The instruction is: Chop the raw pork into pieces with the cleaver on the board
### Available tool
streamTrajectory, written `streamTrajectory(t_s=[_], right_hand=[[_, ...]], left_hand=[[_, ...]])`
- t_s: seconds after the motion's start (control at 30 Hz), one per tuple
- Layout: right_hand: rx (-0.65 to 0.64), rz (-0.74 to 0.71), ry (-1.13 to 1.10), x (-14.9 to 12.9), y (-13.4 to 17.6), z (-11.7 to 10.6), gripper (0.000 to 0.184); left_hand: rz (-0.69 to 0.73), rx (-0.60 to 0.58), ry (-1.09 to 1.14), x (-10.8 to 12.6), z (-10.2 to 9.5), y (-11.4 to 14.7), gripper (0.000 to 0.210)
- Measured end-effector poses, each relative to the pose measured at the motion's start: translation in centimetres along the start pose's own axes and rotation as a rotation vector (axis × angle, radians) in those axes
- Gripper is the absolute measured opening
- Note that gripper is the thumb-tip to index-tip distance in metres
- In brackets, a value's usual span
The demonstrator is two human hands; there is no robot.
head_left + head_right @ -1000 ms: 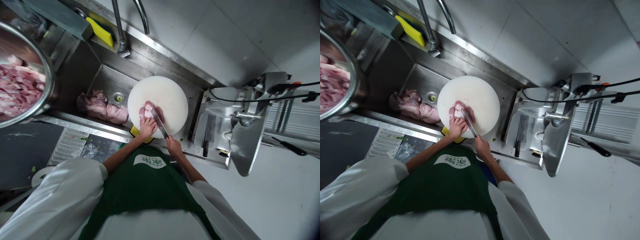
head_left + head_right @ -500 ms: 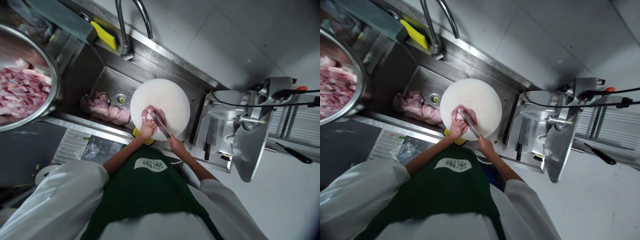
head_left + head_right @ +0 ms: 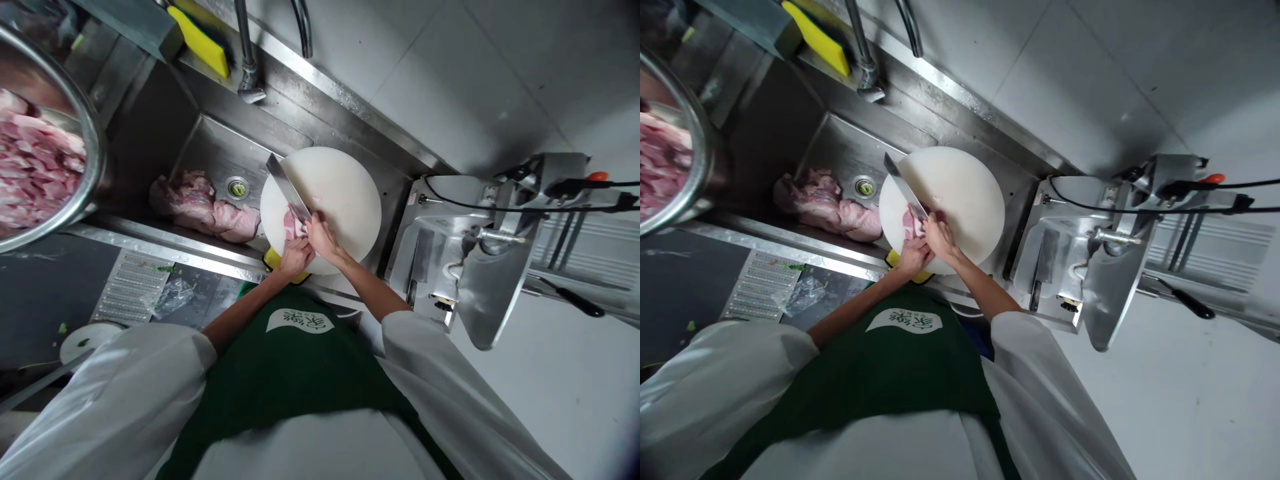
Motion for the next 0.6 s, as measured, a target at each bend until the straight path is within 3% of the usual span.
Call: streamTrajectory(t_s=[0.13,0.23,0.37,0.47,0.6], right_hand=[[0.022,-0.078,-0.163,0.9,-2.6,-1.1,0.033],[0.033,-0.107,-0.215,3.0,-2.1,-2.9,0.028],[0.148,-0.003,-0.031,6.4,4.1,-4.3,0.035],[0.055,0.033,0.153,8.4,9.4,-3.0,0.039],[-0.058,0.064,0.273,11.1,13.5,-0.4,0.039]], left_hand=[[0.011,0.055,-0.002,0.2,-1.1,1.8,0.027],[0.002,0.119,-0.018,-0.3,-2.7,3.5,0.026],[-0.072,0.199,-0.095,-0.8,-4.2,4.6,0.027],[-0.134,0.251,-0.157,-0.3,-3.9,3.9,0.024],[-0.004,0.132,-0.127,1.4,-1.8,1.4,0.024]])
Point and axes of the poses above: each hand's wrist, its own y-axis away from the middle knuckle, its own z-axis out of the palm, x = y × z, the point moved 2 cm from there along -y, towards the middle knuckle, and after that the axes turned 12 degrees about z, right-handed, at the moved point
